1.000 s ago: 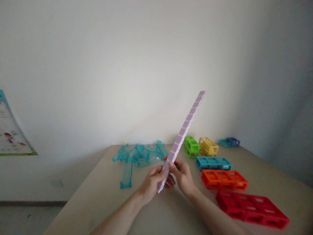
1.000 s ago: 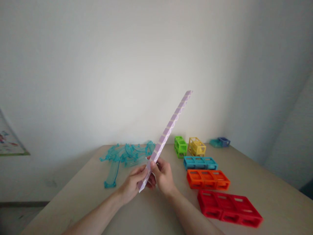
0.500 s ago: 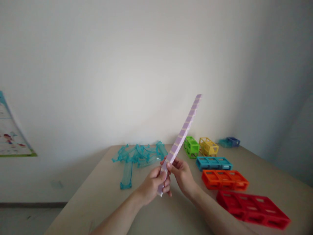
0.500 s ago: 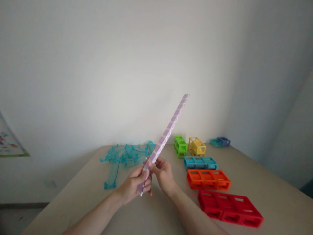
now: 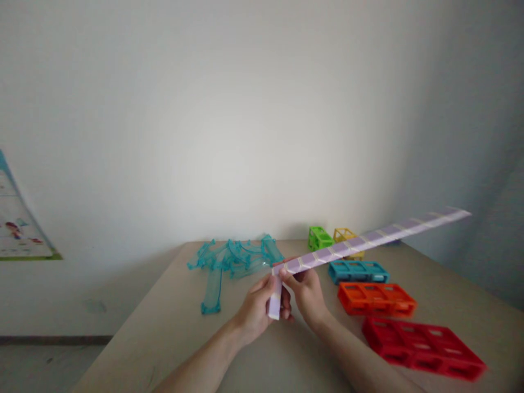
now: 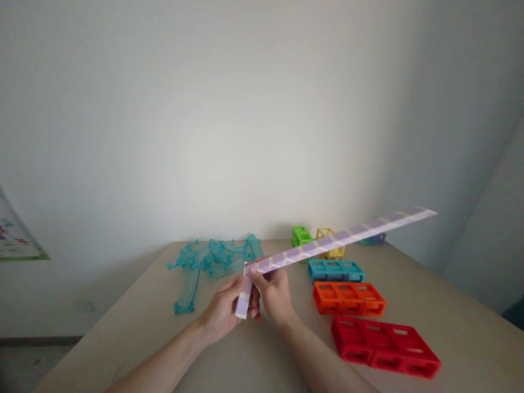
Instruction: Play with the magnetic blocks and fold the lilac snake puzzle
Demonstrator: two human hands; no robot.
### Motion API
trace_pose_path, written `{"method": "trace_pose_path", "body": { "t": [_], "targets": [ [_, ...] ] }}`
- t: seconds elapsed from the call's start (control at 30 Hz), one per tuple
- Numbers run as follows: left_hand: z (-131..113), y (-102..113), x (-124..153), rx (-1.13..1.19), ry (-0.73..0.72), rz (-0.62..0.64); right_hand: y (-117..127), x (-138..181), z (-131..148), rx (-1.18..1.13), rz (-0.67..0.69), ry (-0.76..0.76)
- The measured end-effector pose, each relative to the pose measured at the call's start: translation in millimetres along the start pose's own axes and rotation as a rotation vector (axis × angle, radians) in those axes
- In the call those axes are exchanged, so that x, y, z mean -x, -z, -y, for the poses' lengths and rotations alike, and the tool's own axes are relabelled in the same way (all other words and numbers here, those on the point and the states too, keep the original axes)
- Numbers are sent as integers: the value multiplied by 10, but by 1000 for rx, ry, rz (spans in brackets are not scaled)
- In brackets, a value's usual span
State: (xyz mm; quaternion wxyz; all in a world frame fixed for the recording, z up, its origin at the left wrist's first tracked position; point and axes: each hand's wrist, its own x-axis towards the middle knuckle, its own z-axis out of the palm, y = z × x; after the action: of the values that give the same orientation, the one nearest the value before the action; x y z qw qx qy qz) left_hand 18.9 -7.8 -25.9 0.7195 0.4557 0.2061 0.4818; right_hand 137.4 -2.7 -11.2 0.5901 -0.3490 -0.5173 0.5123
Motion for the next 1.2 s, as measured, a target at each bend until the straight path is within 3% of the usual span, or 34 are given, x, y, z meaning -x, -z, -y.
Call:
{"method": "trace_pose_path", "body": {
  "t": [0.2,0.33,0.5,0.7,0.9,1.2],
  "targets": [
    [-47,23,41,201,113,123,73,-12,-32,-186,-21,86],
    [-100,14,60,154,71,209,69,-30,-10,-272,30,8],
    [-106,4,40,67,-51,150,6,-33,85,-324,92,-54],
    [-114,13,48,122,-36,159,15,-28,120,-378,96,-101],
    [-157,26,68,65,4,186,61,-77,33,-322,64,-7],
    [-116,92,45,-138,-76,150,46,-72,32,-315,163,-7]
  ]
}}
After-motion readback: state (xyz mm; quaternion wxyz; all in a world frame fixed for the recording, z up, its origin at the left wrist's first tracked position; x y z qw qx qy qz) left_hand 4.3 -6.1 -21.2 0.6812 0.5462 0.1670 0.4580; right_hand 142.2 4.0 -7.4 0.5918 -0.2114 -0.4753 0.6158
